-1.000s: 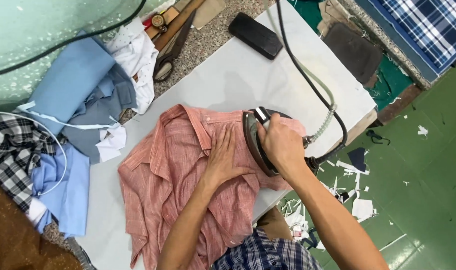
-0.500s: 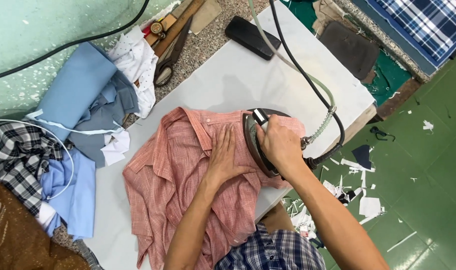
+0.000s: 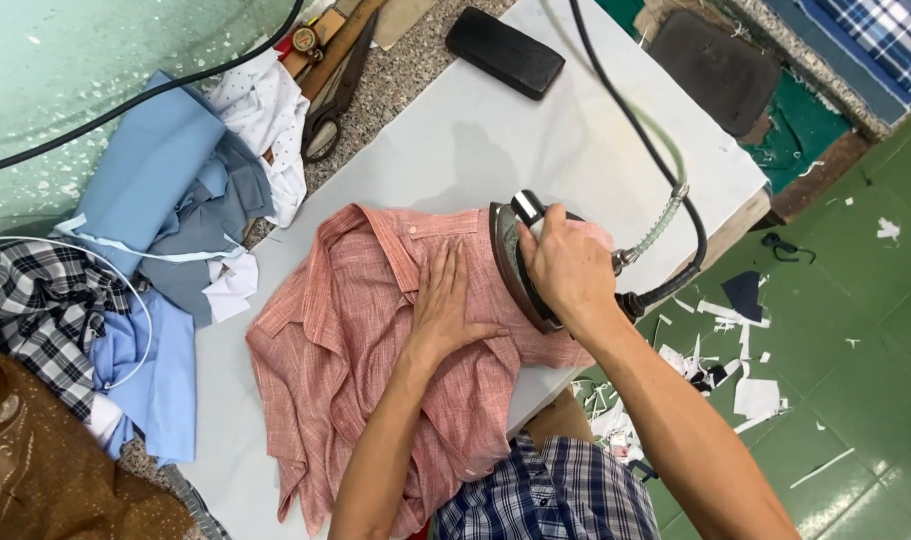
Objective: The person irons a pink shirt on a white ironing board, repeatedly smoothing the sleeves, collar, and body sections with a steam iron. They adjust the shirt's position multiple times to reach different areas.
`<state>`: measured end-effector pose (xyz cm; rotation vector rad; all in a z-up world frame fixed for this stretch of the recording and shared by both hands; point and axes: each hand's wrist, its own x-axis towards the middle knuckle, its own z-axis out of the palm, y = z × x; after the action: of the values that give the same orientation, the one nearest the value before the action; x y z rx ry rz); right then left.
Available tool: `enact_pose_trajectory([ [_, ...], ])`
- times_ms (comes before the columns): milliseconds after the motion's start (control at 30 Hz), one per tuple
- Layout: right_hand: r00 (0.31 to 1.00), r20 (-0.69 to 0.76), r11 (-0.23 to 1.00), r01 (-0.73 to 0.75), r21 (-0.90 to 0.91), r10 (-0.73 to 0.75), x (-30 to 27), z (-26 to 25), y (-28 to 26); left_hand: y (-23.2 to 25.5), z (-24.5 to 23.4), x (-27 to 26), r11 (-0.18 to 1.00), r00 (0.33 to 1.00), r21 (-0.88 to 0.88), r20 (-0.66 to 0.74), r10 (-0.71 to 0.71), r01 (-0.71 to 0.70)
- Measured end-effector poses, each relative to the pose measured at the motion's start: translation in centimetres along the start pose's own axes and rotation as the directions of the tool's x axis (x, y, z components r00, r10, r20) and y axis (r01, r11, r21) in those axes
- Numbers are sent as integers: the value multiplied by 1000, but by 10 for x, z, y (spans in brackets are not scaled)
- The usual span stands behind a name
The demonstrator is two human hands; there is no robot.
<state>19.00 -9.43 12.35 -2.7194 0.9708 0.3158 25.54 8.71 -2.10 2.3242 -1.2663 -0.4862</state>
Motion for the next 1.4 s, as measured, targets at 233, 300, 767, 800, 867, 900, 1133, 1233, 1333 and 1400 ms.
enact_pose_trajectory([
  [233, 1000, 24, 997, -19, 71, 17, 11, -11, 20, 1, -2, 0, 999, 1000, 34, 13, -14, 13],
  [300, 999, 40, 996, -17, 82, 13, 13, -18, 27, 3, -6, 1, 999, 1000, 43, 22, 3, -4],
  [767, 977, 168, 985, 107, 138, -130, 33, -34, 120, 2, -1, -2, 996, 996, 35, 41, -82, 81],
  [800, 964, 219, 983, 123, 139, -152, 37, -36, 133, 0, 2, -2, 995, 994, 50, 55, -94, 92],
  [867, 955, 247, 983, 137, 125, -164, 61, -17, 172, 31, -11, 6, 988, 989, 62, -50, -141, 144],
  [900, 944, 295, 986, 121, 112, -149, 74, -8, 192, 47, -16, 11, 981, 976, 60, -123, -177, 186],
  [1133, 915, 344, 974, 227, 0, -214, 153, -29, 221, 174, 23, 82, 843, 790, 121, -438, -429, 525],
  [1233, 924, 271, 957, 288, -27, -271, 194, -22, 201, 169, 64, 103, 788, 711, 83, -498, -497, 610],
  [1333, 904, 293, 945, 326, -5, -311, 224, -24, 173, 159, 83, 109, 540, 616, 365, -671, -412, 759],
  [1400, 908, 271, 944, 331, 6, -320, 235, -29, 157, 161, 80, 109, 567, 648, 372, -630, -427, 735],
])
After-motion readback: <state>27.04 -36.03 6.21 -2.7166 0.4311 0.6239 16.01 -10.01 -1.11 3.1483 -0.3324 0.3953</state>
